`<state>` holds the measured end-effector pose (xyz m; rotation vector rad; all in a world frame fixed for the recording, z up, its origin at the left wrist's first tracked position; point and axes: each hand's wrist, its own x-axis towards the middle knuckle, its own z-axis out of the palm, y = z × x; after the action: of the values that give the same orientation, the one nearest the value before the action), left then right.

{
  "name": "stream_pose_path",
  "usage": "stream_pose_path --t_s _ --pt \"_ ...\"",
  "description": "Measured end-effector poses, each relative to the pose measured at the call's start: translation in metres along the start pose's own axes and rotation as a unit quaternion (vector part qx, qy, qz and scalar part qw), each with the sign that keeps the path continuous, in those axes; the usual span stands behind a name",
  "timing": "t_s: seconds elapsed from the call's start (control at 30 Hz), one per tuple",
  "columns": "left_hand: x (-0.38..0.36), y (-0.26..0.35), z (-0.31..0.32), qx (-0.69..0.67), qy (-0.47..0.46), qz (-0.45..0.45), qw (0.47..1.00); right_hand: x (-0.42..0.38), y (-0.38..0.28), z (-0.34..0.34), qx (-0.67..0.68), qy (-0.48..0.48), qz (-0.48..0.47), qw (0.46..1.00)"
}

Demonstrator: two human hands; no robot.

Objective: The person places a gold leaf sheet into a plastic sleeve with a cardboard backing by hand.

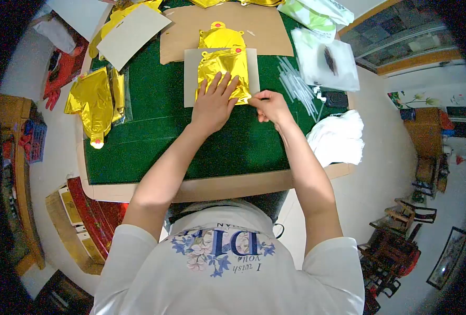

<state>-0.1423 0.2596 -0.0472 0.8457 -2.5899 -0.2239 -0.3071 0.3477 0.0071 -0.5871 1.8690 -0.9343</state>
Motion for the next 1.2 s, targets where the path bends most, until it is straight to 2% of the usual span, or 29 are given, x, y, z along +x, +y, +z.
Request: stream_pose_path --t_s 0.33,0.4,0.43,0.5,0.7,0.77,0.83,0.93,1.03,1.2 --pt "0.000 0.002 -0.003 0.012 -0.031 -0.008 0.999 0.004 0.003 -0.003 -0.043 -0.028 0.005 0.999" --pt "0.001 0.001 -0.003 0.012 -0.034 -0.008 0.999 0.009 0.014 0.002 -0.099 0.048 -0.151 0.982" --pt "0.001 0.001 -0.003 0.013 -0.038 -0.008 0.999 0.007 0.011 0.005 -0.099 0.048 -0.151 0.982" --pt "0.000 0.001 -0.003 0.011 -0.039 -0.009 0.999 0.002 0.005 0.010 -0.188 0.096 -0.162 0.964" --pt "0.000 0.001 -0.001 0.018 -0.038 -0.005 0.999 0.018 0.002 0.003 -0.204 0.178 -0.141 0.952" --pt "0.001 0.001 -0.001 0.021 -0.036 -0.005 0.999 0.027 -0.003 0.000 -0.184 0.169 -0.129 0.959" --pt "0.000 0.001 -0.002 0.010 -0.024 -0.003 1.000 0.035 -0.008 -0.001 -0.110 0.120 -0.087 0.983" --pt "0.000 0.001 -0.002 0.005 -0.022 -0.006 1.000 0.051 -0.011 -0.006 -0.125 0.101 -0.064 0.985" --pt "0.000 0.001 -0.001 0.004 -0.006 -0.001 1.000 0.059 -0.010 -0.006 -0.134 0.150 -0.111 0.973" --pt "0.000 0.000 0.001 0.004 -0.002 0.003 1.000 0.055 -0.010 0.001 -0.150 0.172 -0.119 0.966"
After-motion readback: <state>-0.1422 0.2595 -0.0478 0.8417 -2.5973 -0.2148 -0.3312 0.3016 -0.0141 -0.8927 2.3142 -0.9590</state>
